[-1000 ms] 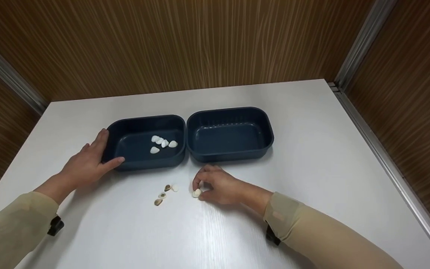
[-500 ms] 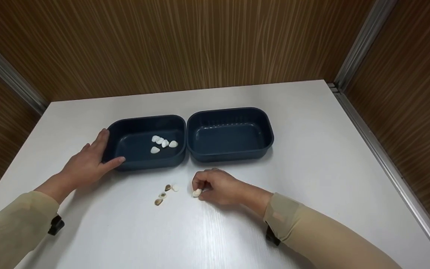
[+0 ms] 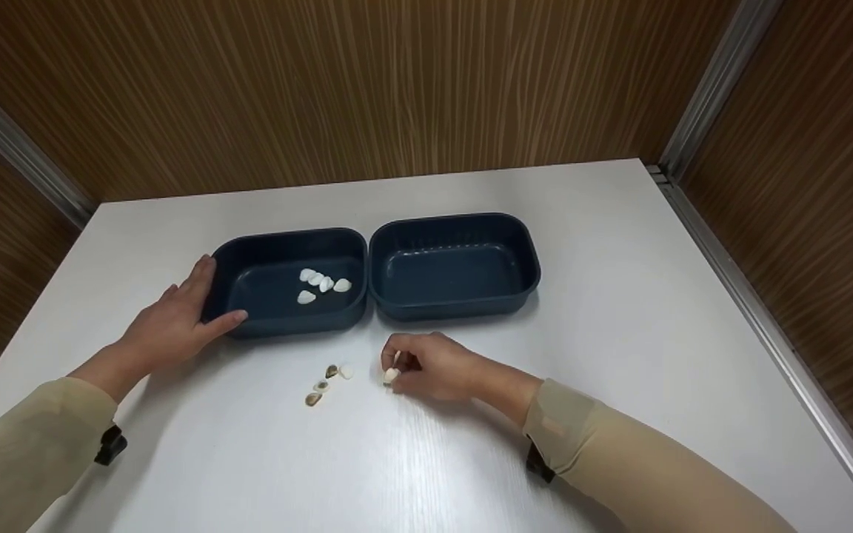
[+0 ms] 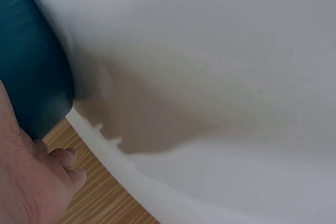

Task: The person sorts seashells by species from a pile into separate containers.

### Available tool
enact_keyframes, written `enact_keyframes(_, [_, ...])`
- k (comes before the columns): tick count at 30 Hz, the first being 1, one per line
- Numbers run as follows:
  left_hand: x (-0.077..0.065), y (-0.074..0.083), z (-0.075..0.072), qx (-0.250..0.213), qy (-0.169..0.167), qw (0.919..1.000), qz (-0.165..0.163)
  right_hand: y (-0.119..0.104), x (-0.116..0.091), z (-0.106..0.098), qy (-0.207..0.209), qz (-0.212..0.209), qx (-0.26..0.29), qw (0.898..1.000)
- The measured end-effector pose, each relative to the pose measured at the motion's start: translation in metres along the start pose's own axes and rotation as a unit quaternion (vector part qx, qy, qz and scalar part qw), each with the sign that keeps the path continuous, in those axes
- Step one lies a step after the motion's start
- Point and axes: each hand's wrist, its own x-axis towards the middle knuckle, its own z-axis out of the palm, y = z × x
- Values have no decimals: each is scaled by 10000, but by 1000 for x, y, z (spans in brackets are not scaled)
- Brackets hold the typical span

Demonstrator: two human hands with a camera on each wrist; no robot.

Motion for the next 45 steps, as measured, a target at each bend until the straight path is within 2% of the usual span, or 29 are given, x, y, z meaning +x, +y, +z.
enact_keyframes(10, [0,0,-1,-11,76,10000,-5,-15,6,-15,-28,422,65,9991])
enact_keyframes(20, [1,1,-2,-45,95,9999,38,-54,23,-38,126,179,-123,9997])
enact_keyframes(26, [2,2,-3,-46,87,9999,38,-81,45,-52,223,81,-224,9995])
enact_keyframes(32, [2,2,-3,-77,163,9998,57,-98,73,-58,462,-231,-365,9980])
enact_keyframes(35, [2,3,-3,-67,147,9999,49,-101,88,-58,561,-265,-336,9975])
enact_keyframes(45, [4,5,-1,-24,67,10000,1,-100,137,-55,1098,-119,248,9936])
